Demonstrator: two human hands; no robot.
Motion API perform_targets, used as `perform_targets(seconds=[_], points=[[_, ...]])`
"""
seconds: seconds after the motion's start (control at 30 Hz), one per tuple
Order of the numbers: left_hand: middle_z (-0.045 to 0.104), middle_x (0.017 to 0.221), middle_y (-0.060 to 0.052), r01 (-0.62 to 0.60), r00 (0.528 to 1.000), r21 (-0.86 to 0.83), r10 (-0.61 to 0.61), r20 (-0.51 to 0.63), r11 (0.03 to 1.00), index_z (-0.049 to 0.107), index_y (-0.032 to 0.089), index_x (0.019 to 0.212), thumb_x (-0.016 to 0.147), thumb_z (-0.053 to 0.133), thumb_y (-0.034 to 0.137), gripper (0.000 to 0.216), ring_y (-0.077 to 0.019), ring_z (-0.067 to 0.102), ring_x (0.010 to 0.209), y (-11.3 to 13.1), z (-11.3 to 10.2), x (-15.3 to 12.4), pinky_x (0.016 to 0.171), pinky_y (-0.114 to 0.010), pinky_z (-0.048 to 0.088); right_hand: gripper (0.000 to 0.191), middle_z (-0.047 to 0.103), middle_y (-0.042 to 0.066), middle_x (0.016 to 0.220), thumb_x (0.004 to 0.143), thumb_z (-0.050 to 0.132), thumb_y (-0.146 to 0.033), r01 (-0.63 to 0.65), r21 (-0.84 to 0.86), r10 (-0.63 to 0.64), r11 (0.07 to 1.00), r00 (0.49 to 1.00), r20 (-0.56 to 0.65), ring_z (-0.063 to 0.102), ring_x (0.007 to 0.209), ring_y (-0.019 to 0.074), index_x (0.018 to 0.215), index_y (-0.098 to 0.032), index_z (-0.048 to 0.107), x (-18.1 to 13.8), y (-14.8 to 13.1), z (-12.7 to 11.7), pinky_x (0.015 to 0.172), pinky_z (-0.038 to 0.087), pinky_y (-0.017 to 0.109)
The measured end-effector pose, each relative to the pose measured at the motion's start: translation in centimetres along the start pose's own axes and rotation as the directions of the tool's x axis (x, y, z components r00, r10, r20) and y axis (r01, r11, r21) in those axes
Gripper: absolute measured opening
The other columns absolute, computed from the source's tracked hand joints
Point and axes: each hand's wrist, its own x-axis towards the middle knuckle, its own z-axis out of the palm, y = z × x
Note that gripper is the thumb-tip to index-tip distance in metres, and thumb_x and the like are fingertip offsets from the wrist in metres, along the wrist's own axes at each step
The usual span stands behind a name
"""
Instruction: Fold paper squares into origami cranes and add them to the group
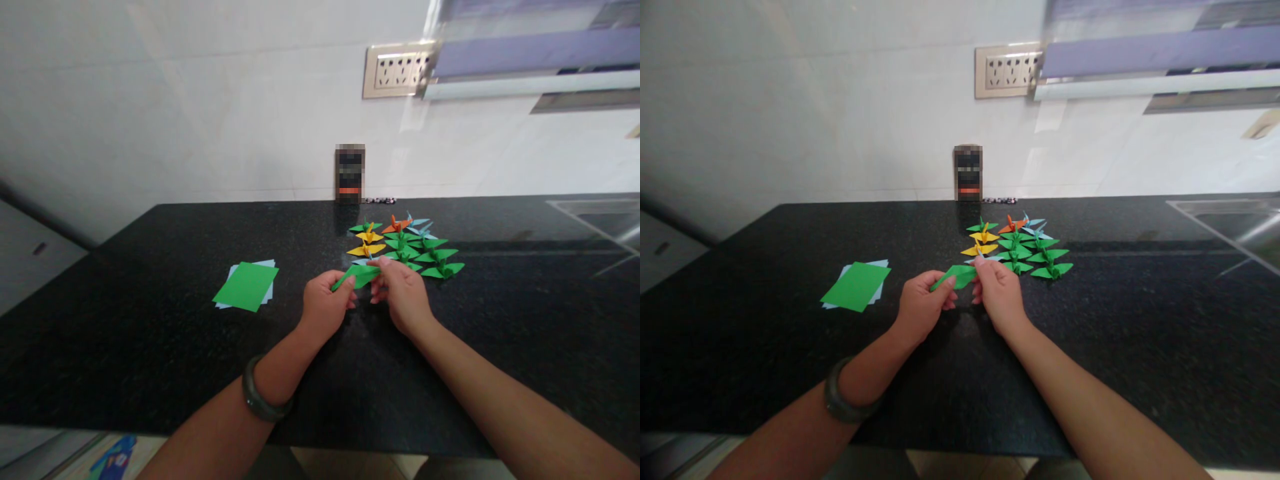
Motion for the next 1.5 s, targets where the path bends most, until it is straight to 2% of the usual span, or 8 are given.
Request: perform_targets(seconds=[0.2,0.33,0.6,0.87,1.17,1.27,1.4,1.5], points=[[0.058,0.055,0.002,-0.067,0.997,0.071,0.065,0.028,0.995,0.062,0.015,0.069,0.074,0.056,0.033,0.019,-0.0084,0.055,0.046,0.6,-0.1,-0.3,0.045,-0.018,0.044,0.025,0.039,-0.009,0.038,0.068,0.062,-0.039,-0.016,-0.071,0.016,0.997,1.0,0.001,0.031,0.031,0.0048,0.069,-0.015,0.057,-0.1,-0.2,0.2,0.031,0.026,0.018],[0.059,0.054,0.001,-0.043,0.999,0.044,0.042,0.034,0.998,0.063,0.015,0.074,0.073,0.057,0.035,0.021,-0.0089,0.055,0.044,0.6,-0.3,-0.2,0.044,-0.019,0.043,0.021,0.041,-0.009,0.039,0.069,0.061,-0.034,-0.043,0.028,0.041,0.999,0.996,0.082,0.033,0.032,0.0053,0.077,-0.014,0.059,0.2,-0.1,-0.1,0.032,0.028,0.019],[0.055,0.05,0.002,-0.045,0.999,0.015,0.044,0.031,0.999,0.06,0.015,0.068,0.075,0.054,0.04,0.027,-0.0078,0.05,0.04,0.4,-0.5,0.2,0.041,-0.018,0.039,0.025,0.045,-0.008,0.041,0.069,0.064,-0.037,0.011,0.022,-0.014,1.0,0.986,0.163,0.04,0.035,0.0056,0.076,-0.014,0.059,0.4,-0.2,-0.5,0.035,0.035,0.019],[0.057,0.054,0.002,-0.123,0.992,0.12,0.122,0.023,0.985,0.062,0.016,0.071,0.076,0.052,0.039,0.026,-0.0088,0.053,0.045,0.1,-0.6,0.0,0.046,-0.019,0.042,0.017,0.045,-0.009,0.041,0.063,0.064,-0.026,-0.154,0.184,0.13,0.971,0.982,0.139,0.037,0.033,0.0046,0.074,-0.014,0.062,0.5,-0.5,-0.3,0.034,0.04,0.019],[0.056,0.05,0.002,-0.088,0.996,0.145,0.09,-0.007,0.986,0.062,0.017,0.069,0.075,0.053,0.038,0.024,-0.0086,0.051,0.041,0.6,-1.1,0.3,0.042,-0.018,0.038,0.026,0.056,-0.003,0.058,0.062,0.069,-0.034,-0.315,0.189,0.244,0.93,0.914,0.324,0.044,0.042,0.0047,0.08,-0.015,0.068,0.8,-1.6,-1.5,0.047,0.052,0.024],[0.055,0.048,0.003,-0.08,0.997,0.142,0.082,-0.01,0.987,0.062,0.016,0.068,0.074,0.054,0.038,0.024,-0.0084,0.049,0.04,0.7,-1.1,0.3,0.042,-0.018,0.038,0.034,0.053,-0.003,0.055,0.067,0.063,-0.046,-0.267,0.147,0.21,0.953,0.925,0.318,0.041,0.04,0.0052,0.08,-0.015,0.068,0.9,-1.6,-1.5,0.043,0.05,0.024],[0.054,0.048,0.003,-0.077,0.997,0.122,0.074,0.029,0.99,0.061,0.016,0.067,0.073,0.054,0.037,0.023,-0.0082,0.048,0.039,0.8,-0.9,0.2,0.041,-0.019,0.037,0.035,0.049,-0.004,0.046,0.062,0.067,-0.048,-0.022,-0.104,0.045,0.994,0.974,0.22,0.042,0.037,0.0056,0.063,-0.013,0.063,1.0,-1.1,-1.4,0.036,0.039,0.019],[0.054,0.047,0.004,-0.07,0.997,0.114,0.065,0.049,0.991,0.061,0.016,0.067,0.073,0.054,0.037,0.023,-0.008,0.048,0.039,0.9,-0.9,0.2,0.041,-0.019,0.037,0.04,0.048,-0.003,0.041,0.068,0.061,-0.049,0.059,-0.235,-0.019,0.97,0.985,0.169,0.042,0.034,0.0059,0.051,-0.014,0.056,0.9,-0.7,-1.5,0.034,0.032,0.018]])
